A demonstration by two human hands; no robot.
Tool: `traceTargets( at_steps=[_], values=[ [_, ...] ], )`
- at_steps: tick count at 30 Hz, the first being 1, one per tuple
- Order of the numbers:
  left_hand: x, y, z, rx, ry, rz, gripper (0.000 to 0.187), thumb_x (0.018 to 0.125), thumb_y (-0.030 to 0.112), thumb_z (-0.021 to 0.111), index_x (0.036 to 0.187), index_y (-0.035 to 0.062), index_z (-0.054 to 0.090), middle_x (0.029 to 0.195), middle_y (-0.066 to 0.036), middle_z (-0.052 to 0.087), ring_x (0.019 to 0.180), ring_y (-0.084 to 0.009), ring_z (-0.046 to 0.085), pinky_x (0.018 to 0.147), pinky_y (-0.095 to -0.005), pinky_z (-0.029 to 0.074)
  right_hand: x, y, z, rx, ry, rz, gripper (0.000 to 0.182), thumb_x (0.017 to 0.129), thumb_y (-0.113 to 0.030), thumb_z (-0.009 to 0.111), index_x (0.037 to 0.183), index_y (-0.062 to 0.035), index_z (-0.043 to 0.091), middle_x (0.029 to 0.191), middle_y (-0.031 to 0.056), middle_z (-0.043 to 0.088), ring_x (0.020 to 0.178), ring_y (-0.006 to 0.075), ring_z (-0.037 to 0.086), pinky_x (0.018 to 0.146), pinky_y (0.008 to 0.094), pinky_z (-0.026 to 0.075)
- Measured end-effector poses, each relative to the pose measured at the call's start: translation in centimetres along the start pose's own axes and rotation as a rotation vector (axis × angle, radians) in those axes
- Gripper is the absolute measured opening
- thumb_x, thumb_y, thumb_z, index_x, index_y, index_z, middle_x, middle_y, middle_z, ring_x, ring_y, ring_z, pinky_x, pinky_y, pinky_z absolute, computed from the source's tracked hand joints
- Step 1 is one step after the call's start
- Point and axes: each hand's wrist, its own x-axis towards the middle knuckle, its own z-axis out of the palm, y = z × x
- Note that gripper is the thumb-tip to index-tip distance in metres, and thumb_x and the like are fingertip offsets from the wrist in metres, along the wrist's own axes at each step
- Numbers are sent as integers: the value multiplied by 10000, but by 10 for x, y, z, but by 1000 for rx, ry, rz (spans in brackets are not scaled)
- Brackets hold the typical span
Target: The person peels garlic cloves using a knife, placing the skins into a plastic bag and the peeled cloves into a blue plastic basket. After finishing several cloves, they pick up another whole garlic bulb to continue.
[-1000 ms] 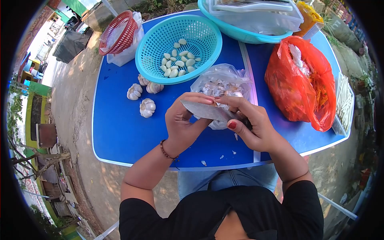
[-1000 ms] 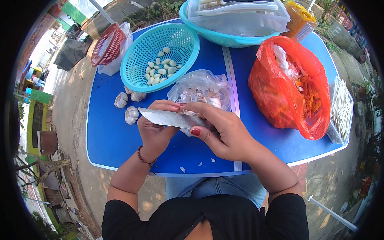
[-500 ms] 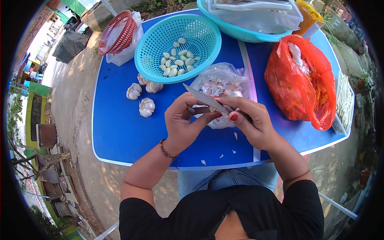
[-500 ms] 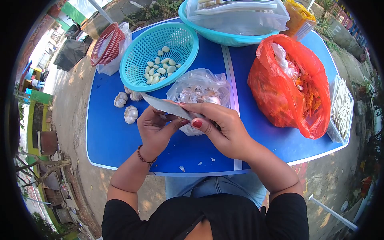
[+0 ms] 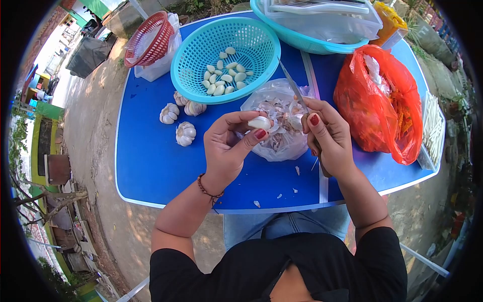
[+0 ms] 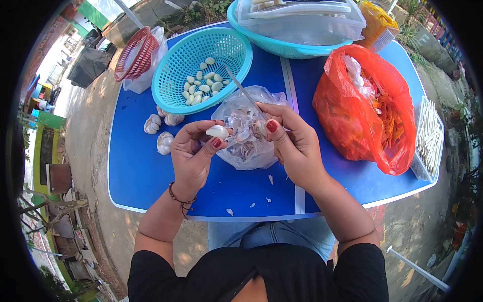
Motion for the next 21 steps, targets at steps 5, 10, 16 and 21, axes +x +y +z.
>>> traceTargets(
  at_steps=[5, 10, 16, 21],
  values=[
    [3, -3, -4, 70, -33, 24, 300, 818, -24, 668, 1101, -39, 569, 1085, -126, 612, 939, -149, 618, 807, -259, 539, -1, -2, -2, -55, -64, 16, 348, 969, -242, 498, 1217, 0, 535, 728, -17, 493, 597, 21, 426, 528, 178, 341],
    [2, 0, 3, 162, -56, 105, 278, 815, -48, 656, 1080, -23, 580, 1062, -109, 608, 956, -140, 611, 776, -253, 550, -2, -6, 1, -228, -167, -44, 299, 948, -227, 536, 1148, -5, 531, 803, 62, 562, 693, 87, 534, 608, 239, 438],
    [0, -2, 2, 288, -61, 117, 278, 777, -80, 673, 1037, -27, 589, 1027, -106, 617, 950, -160, 632, 770, -265, 559, -3, -4, 6, -311, -228, -185, 334, 931, -175, 548, 1232, -36, 506, 820, 102, 583, 645, 127, 571, 608, 257, 453],
    [-2, -2, 3, 307, -80, 132, 266, 766, -93, 673, 1016, -44, 596, 1016, -109, 618, 914, -178, 649, 767, -281, 566, -4, -11, 6, -403, -287, -196, 371, 895, -145, 581, 1250, -55, 525, 888, 129, 617, 646, 168, 594, 613, 277, 466]
  ],
)
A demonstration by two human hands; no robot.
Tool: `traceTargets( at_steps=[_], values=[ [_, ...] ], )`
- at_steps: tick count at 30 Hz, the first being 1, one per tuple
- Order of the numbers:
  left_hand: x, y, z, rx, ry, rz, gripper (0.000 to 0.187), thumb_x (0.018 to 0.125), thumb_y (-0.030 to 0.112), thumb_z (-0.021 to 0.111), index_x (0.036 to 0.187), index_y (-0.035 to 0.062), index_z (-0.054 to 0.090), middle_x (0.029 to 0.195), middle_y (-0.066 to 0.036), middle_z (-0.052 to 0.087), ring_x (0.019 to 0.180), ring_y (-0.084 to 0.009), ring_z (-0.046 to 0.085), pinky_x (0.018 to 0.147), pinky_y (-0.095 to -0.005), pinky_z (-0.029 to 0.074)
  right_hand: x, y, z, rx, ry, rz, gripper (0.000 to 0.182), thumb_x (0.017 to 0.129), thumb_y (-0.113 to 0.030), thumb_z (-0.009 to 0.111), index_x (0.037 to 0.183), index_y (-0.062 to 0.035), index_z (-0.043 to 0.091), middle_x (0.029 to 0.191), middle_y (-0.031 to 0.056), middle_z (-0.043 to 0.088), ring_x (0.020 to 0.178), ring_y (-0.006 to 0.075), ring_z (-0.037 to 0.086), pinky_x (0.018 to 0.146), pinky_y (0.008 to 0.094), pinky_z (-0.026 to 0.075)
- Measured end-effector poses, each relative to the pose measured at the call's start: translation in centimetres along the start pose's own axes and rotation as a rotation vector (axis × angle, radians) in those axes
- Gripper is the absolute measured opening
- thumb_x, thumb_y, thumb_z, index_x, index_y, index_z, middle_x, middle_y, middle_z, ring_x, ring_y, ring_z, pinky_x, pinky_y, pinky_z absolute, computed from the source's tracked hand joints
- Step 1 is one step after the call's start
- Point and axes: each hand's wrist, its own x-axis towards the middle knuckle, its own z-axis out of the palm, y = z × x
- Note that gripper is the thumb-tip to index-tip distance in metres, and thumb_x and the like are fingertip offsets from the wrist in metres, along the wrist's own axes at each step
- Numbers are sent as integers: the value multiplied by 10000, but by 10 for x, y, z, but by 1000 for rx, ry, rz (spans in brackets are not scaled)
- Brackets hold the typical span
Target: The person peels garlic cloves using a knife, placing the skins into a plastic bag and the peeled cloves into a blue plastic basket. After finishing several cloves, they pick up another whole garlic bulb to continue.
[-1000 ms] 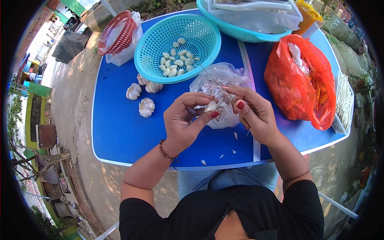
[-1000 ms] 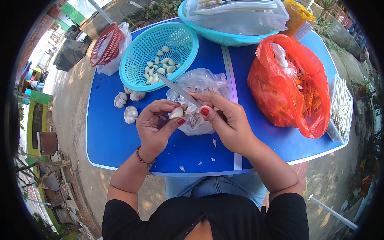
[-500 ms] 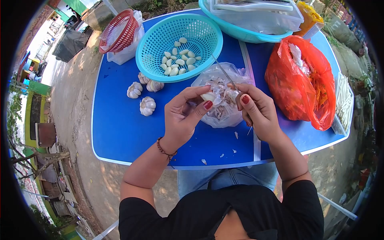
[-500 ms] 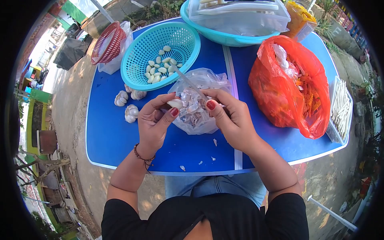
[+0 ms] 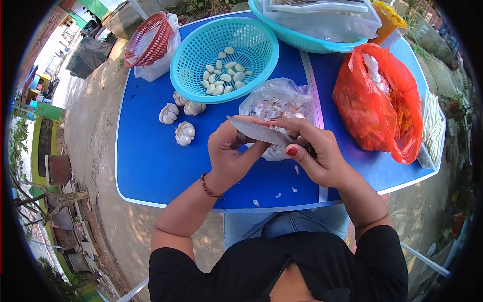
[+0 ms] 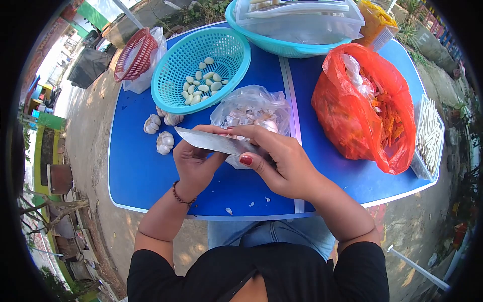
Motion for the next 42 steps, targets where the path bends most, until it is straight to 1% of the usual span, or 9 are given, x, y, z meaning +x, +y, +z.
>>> traceTargets(
  at_steps=[8, 11, 14, 17, 21, 29, 32, 38, 42],
  values=[
    [-3, -3, 0, 16, -6, 62, 249, 765, -99, 667, 1002, -52, 607, 1006, -117, 612, 902, -185, 651, 741, -276, 571, 0, 7, 6, -158, 89, -134, 335, 866, -104, 602, 1195, -43, 573, 967, 134, 641, 725, 226, 624, 647, 305, 489],
    [-3, -1, 1, 41, -3, 32, 233, 765, -84, 676, 983, -53, 600, 1020, -128, 608, 911, -180, 647, 730, -274, 574, 0, -3, 2, -165, 47, -48, 322, 872, -93, 597, 1186, -31, 576, 970, 140, 640, 763, 227, 632, 681, 306, 488],
    [-2, -2, 3, 1, 30, 20, 199, 779, -53, 679, 957, -51, 589, 1029, -137, 611, 905, -173, 647, 721, -270, 572, 2, 7, 5, -21, 109, -89, 307, 886, -87, 582, 1186, -18, 573, 952, 126, 644, 796, 211, 634, 714, 304, 481],
    [-1, 2, 2, -22, 24, 17, 191, 798, -33, 669, 959, -48, 565, 1030, -143, 611, 924, -171, 642, 732, -263, 564, 2, 7, 5, 105, 126, -10, 290, 914, -102, 557, 1190, -12, 566, 887, 89, 633, 775, 155, 599, 697, 277, 460],
    [-1, 0, 1, -67, 73, 38, 225, 826, -22, 644, 1012, -36, 517, 1037, -147, 600, 946, -183, 638, 764, -265, 556, 0, 1, -1, 210, 120, 222, 285, 949, -146, 517, 1199, -15, 557, 826, 44, 588, 727, 93, 508, 651, 240, 416],
    [1, -5, -5, -52, 37, 73, 229, 865, -1, 606, 1059, -13, 486, 1074, -150, 560, 964, -199, 627, 774, -297, 569, 3, 11, -2, 310, 253, 174, 337, 966, -214, 497, 1237, -18, 534, 766, -5, 520, 685, 55, 435, 608, 202, 363],
    [2, -6, -4, -42, 21, 95, 232, 842, -54, 612, 1064, -29, 551, 1113, -130, 537, 971, -154, 600, 789, -247, 537, 1, 8, -4, 260, 154, 184, 362, 960, -236, 504, 1253, -24, 526, 788, 11, 529, 694, 57, 457, 624, 203, 384],
    [3, -2, -2, -52, -25, 85, 234, 843, -105, 579, 1067, -42, 562, 1112, -137, 550, 996, -170, 595, 817, -269, 541, -1, -3, -5, 299, -50, 83, 397, 945, -271, 524, 1259, -28, 519, 900, 64, 589, 712, 85, 541, 627, 234, 446],
    [3, 1, 0, -74, -7, 58, 232, 837, -107, 586, 1061, -47, 563, 1090, -147, 580, 985, -174, 605, 808, -272, 545, 0, 3, -7, 246, -74, 70, 394, 943, -267, 528, 1255, -27, 517, 979, 83, 618, 703, 89, 573, 617, 233, 457]
  ],
)
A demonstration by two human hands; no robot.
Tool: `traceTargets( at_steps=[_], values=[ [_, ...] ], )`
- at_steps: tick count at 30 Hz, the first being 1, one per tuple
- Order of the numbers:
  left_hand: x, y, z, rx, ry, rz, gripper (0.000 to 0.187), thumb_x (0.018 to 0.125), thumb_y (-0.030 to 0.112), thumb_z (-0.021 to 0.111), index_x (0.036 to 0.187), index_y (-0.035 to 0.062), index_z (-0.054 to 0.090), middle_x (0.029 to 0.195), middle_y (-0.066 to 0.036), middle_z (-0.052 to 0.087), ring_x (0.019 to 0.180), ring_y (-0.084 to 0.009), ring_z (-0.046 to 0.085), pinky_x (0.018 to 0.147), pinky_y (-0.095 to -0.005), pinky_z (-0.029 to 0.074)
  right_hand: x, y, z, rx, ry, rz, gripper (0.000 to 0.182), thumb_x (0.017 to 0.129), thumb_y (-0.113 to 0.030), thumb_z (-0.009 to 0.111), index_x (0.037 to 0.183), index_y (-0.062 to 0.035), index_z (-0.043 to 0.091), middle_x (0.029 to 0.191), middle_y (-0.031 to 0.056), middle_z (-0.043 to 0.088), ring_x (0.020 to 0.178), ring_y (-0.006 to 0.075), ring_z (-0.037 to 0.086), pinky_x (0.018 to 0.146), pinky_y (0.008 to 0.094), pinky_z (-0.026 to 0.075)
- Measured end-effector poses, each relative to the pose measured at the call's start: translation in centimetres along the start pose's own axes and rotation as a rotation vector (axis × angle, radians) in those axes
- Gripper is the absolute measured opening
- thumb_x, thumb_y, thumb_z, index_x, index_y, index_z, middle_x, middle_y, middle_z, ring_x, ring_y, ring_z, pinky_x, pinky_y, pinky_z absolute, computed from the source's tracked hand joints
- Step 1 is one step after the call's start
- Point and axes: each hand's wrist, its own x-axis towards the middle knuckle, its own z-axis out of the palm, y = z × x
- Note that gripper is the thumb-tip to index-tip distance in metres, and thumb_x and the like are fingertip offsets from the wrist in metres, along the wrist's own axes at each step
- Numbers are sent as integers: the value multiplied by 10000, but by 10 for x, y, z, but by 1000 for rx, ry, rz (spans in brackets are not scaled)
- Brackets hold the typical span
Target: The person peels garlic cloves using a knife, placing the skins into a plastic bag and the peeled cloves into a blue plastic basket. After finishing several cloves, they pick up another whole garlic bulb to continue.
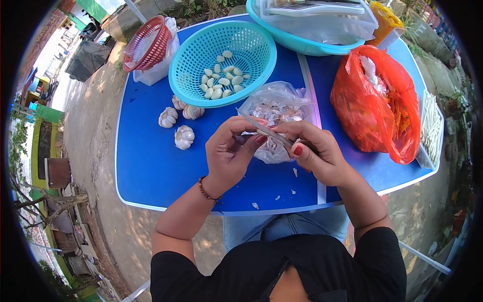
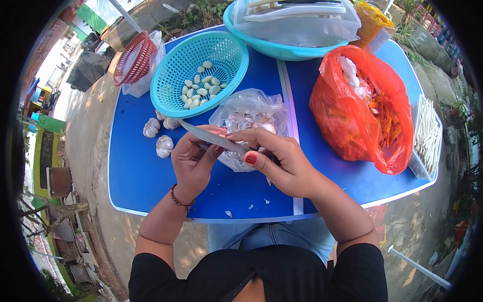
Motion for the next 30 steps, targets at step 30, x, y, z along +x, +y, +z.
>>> traceTargets(
  at_steps=[30],
  values=[
    [6, 4, -5, -406, 43, -494, 237, 887, 7, 581, 1116, -52, 560, 1159, -196, 598, 982, -223, 648, 832, -277, 558, 1, 5, 3, 204, 51, 122, 319, 956, -136, 476, 1256, -46, 535, 894, 14, 596, 691, 42, 484, 599, 197, 410]
  ],
)
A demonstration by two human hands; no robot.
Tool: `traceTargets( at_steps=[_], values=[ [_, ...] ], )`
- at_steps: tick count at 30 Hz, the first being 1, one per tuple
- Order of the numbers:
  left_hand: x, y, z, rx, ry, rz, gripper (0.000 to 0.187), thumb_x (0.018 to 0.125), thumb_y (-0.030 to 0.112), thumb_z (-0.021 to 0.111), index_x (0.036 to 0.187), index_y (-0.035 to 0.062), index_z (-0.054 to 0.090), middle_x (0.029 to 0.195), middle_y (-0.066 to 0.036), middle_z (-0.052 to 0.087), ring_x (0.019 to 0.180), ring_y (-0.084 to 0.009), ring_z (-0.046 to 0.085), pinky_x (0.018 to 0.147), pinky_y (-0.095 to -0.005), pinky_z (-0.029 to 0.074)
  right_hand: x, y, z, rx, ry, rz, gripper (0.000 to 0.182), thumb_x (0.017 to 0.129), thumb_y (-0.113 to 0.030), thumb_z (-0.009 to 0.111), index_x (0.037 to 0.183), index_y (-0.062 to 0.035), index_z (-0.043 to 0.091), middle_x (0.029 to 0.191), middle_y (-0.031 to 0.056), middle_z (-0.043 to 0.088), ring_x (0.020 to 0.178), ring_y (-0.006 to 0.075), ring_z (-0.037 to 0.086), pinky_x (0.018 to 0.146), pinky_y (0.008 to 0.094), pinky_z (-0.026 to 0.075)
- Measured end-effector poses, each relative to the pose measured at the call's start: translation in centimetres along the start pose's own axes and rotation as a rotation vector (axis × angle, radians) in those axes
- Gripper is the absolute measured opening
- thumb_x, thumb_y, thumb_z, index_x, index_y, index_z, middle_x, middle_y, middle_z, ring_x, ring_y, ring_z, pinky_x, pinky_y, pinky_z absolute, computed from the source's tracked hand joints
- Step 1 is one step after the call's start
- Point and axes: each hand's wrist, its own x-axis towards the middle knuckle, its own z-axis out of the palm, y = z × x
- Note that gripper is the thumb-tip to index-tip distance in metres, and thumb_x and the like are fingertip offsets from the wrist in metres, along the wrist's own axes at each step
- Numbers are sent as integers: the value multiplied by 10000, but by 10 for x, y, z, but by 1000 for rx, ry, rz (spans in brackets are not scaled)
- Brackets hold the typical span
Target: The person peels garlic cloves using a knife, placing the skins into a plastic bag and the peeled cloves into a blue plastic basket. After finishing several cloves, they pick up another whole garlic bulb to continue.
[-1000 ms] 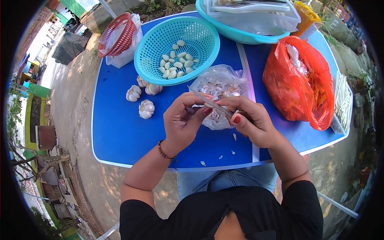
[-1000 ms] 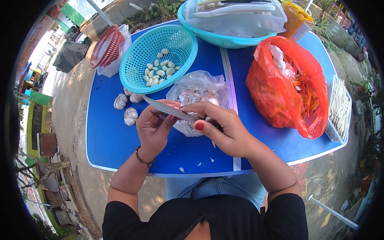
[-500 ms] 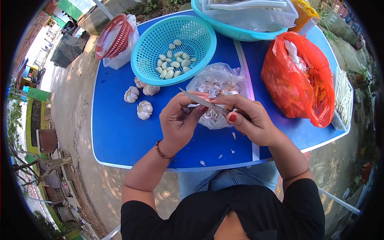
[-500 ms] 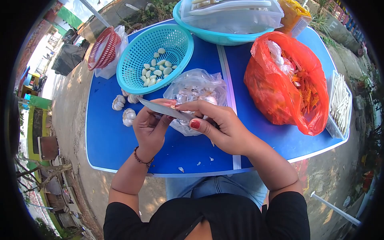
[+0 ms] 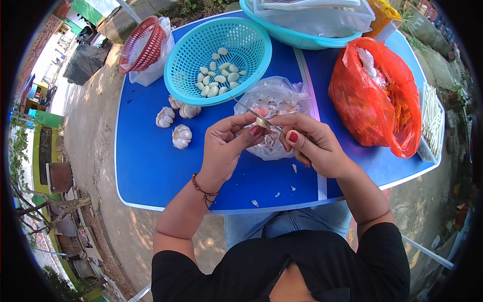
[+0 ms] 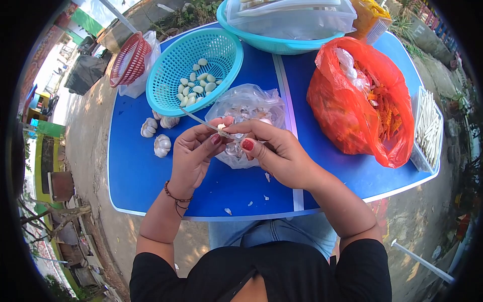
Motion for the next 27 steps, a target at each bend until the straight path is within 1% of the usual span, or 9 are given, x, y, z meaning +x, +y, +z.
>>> traceTargets(
  at_steps=[2, 5, 8, 11, 14, 19, 23, 26, 27],
  values=[
    [1, 1, -6, -248, -41, -59, 252, 889, 33, 590, 1128, -39, 557, 1155, -193, 600, 990, -224, 645, 841, -266, 553, 0, 1, 1, -4, -13, -13, 318, 955, -139, 479, 1255, -49, 537, 915, 20, 597, 701, 41, 485, 593, 196, 409],
    [3, 1, -7, -330, -25, -93, 284, 881, 50, 608, 1148, -21, 543, 1147, -184, 606, 1013, -215, 636, 862, -260, 539, -2, -4, 0, -25, -50, 86, 319, 953, -138, 486, 1258, -59, 539, 931, 27, 590, 746, 55, 493, 630, 207, 423],
    [2, -5, -7, -325, -42, -68, 320, 877, 46, 614, 1177, -11, 520, 1143, -178, 610, 1036, -202, 623, 883, -277, 528, -3, -6, -1, -23, -58, 151, 317, 952, -135, 489, 1256, -65, 543, 929, 28, 580, 747, 59, 496, 631, 210, 424],
    [2, -4, -7, -276, -15, -70, 357, 869, 40, 625, 1199, -7, 498, 1140, -168, 614, 1025, -198, 626, 888, -298, 523, 0, -2, 3, -41, -7, 1, 310, 959, -141, 481, 1252, -59, 543, 893, 20, 567, 685, 47, 488, 589, 199, 409],
    [1, -5, -7, -212, -18, -46, 369, 875, 24, 600, 1222, -18, 481, 1130, -155, 609, 1030, -211, 628, 860, -261, 544, 0, -1, 2, -25, 34, -16, 313, 968, -145, 470, 1261, -56, 533, 866, 16, 550, 627, 27, 451, 543, 180, 370],
    [0, -5, -6, -144, -50, -46, 373, 864, 5, 605, 1218, -30, 492, 1112, -151, 623, 1033, -233, 627, 869, -302, 539, 0, -1, 1, 12, 96, 3, 315, 980, -176, 464, 1266, -59, 524, 789, -2, 524, 557, 7, 391, 494, 165, 313],
    [-1, -4, -5, -117, -70, -21, 365, 859, -10, 603, 1211, -31, 508, 1122, -163, 622, 1045, -245, 623, 900, -326, 520, 1, 5, 0, 6, 190, -39, 322, 987, -211, 458, 1265, -62, 521, 744, -19, 505, 522, 3, 369, 470, 166, 294],
    [-1, -3, -4, -146, -89, -4, 354, 849, -6, 633, 1191, -16, 541, 1139, -166, 618, 1055, -202, 608, 906, -322, 506, 3, 6, -7, 14, 255, -76, 329, 990, -219, 451, 1269, -55, 513, 740, -21, 496, 514, 1, 360, 460, 168, 285],
    [-1, -4, -3, -141, -77, 17, 349, 855, -13, 616, 1195, -11, 540, 1150, -169, 611, 1057, -223, 610, 919, -331, 501, 4, 6, -7, 23, 261, -88, 337, 993, -222, 442, 1275, -47, 503, 727, -25, 480, 505, -4, 344, 452, 163, 273]
  ],
)
